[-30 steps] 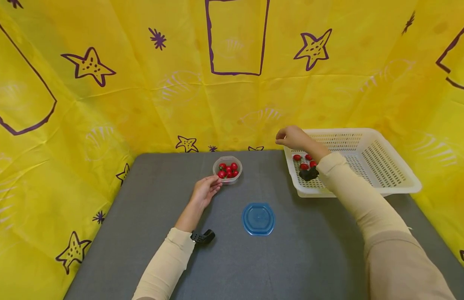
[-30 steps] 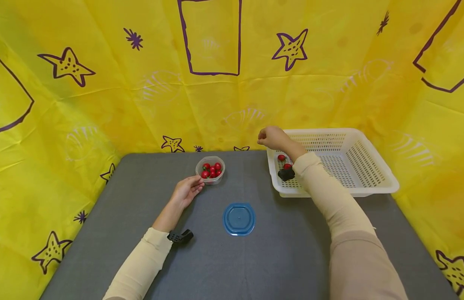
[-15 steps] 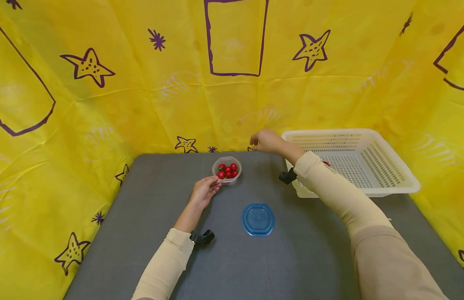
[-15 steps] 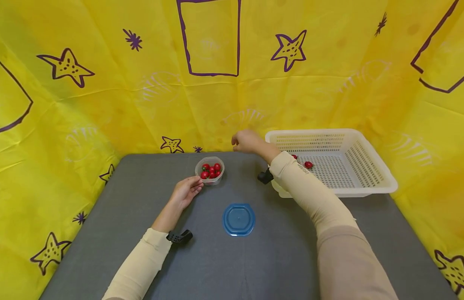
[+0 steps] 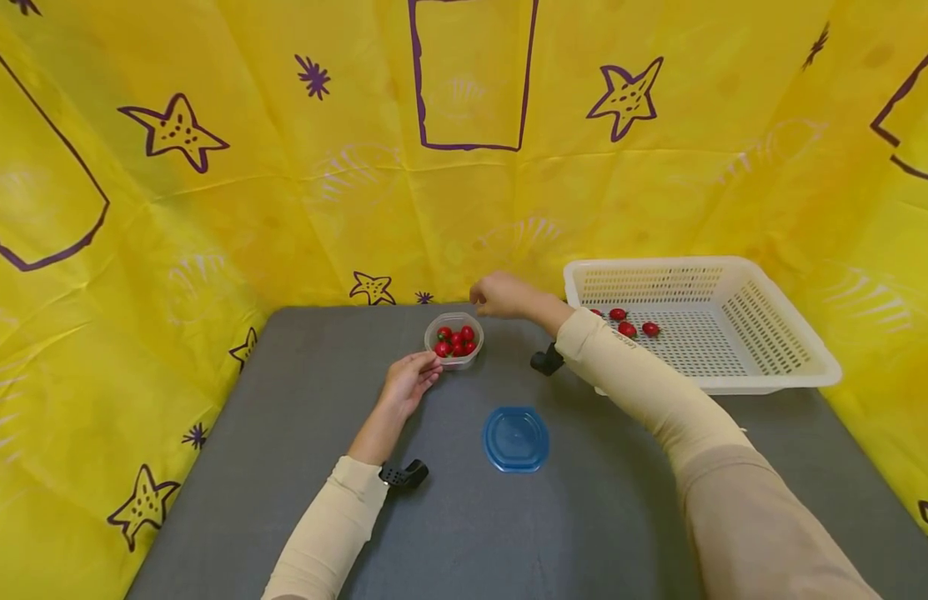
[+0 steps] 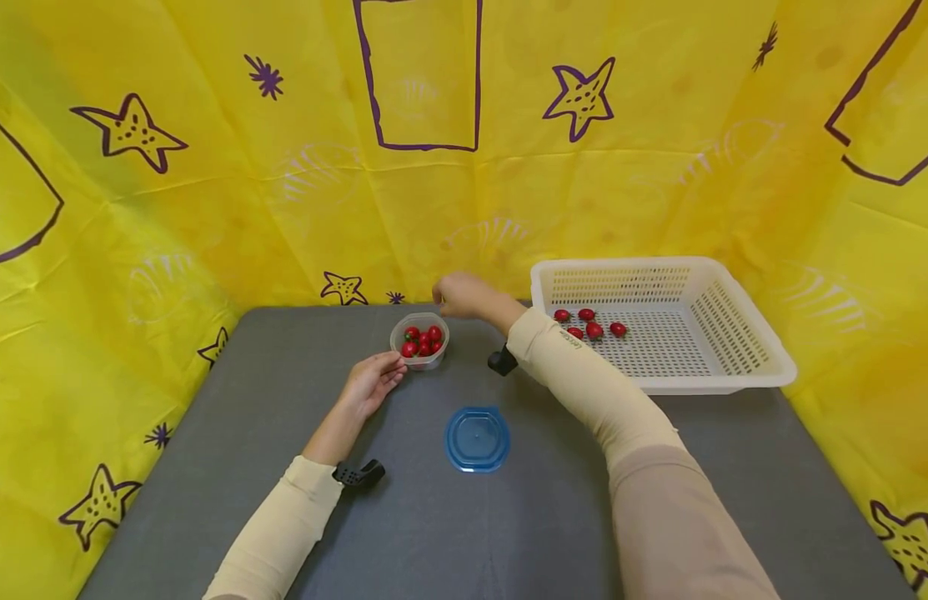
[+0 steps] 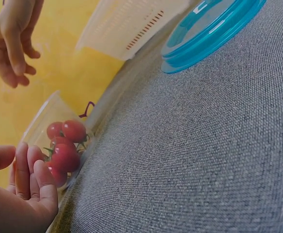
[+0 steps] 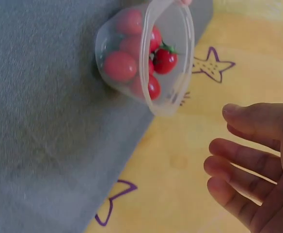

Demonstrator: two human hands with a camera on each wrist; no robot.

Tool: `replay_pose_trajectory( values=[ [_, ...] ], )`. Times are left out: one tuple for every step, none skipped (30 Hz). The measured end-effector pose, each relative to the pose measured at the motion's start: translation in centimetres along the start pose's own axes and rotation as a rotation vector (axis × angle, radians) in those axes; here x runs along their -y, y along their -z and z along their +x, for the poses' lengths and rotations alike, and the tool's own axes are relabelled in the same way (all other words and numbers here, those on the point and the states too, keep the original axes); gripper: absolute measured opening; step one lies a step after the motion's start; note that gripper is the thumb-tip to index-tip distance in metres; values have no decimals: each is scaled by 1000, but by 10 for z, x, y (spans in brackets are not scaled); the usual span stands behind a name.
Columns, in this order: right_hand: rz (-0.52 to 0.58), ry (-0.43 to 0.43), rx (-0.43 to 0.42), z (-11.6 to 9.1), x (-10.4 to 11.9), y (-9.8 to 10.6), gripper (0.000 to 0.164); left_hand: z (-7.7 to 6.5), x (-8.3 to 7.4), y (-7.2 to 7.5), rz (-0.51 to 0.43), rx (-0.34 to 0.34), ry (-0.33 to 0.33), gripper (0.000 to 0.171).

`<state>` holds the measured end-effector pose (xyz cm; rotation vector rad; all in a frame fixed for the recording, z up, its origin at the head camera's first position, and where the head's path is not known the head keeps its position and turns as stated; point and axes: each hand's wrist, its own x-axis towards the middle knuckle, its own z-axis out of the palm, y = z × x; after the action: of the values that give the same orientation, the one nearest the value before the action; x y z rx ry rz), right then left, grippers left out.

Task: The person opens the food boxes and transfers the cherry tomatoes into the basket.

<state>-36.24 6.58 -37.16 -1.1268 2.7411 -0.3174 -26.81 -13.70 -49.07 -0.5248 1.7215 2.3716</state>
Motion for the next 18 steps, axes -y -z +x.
replay_pose_trajectory(
  values=[
    [3,-2,5,2,2,-2,26,0,0,0,1,0,1,29],
    [2,-4,9,4,4,-4,26,0,0,0,0,0,4,29],
    [5,-5,12,5,5,-6,25,0,0,0,-1,0,5,29],
    [7,-6,12,7,7,-8,25,0,-1,0,-1,0,6,29],
    [2,-6,12,9,9,-10,25,0,-1,0,1,1,4,29],
    [0,-7,10,11,10,-12,25,0,-2,0,2,2,4,29],
    [4,-8,9,13,12,-14,25,0,-2,0,2,0,4,29],
    [3,-7,6,14,14,-16,25,0,-2,0,-1,0,5,29],
    [12,-8,4,15,16,-18,26,0,-2,0,-1,-1,4,29],
    [18,-9,2,16,17,-20,26,-1,-2,0,-1,-3,5,29],
    [29,-10,0,17,19,-22,27,-1,-2,0,0,-3,3,29],
    [44,-9,-3,18,20,-24,27,-1,-2,0,-1,-5,5,29],
    [56,-7,-3,19,22,-26,28,-1,-1,0,-5,-8,6,28],
    [65,-6,-7,20,23,-29,28,-1,-1,0,-7,-9,6,28],
    [74,-2,-13,21,24,-32,28,-1,-1,0,-4,-11,5,27],
    [72,2,-23,21,24,-35,27,-2,-1,0,-7,-15,7,27],
    [69,8,-35,22,25,-38,27,-2,-1,0,-8,-17,8,26],
    [61,13,-48,23,26,-41,26,-2,-1,0,-9,-19,10,25]
  ],
)
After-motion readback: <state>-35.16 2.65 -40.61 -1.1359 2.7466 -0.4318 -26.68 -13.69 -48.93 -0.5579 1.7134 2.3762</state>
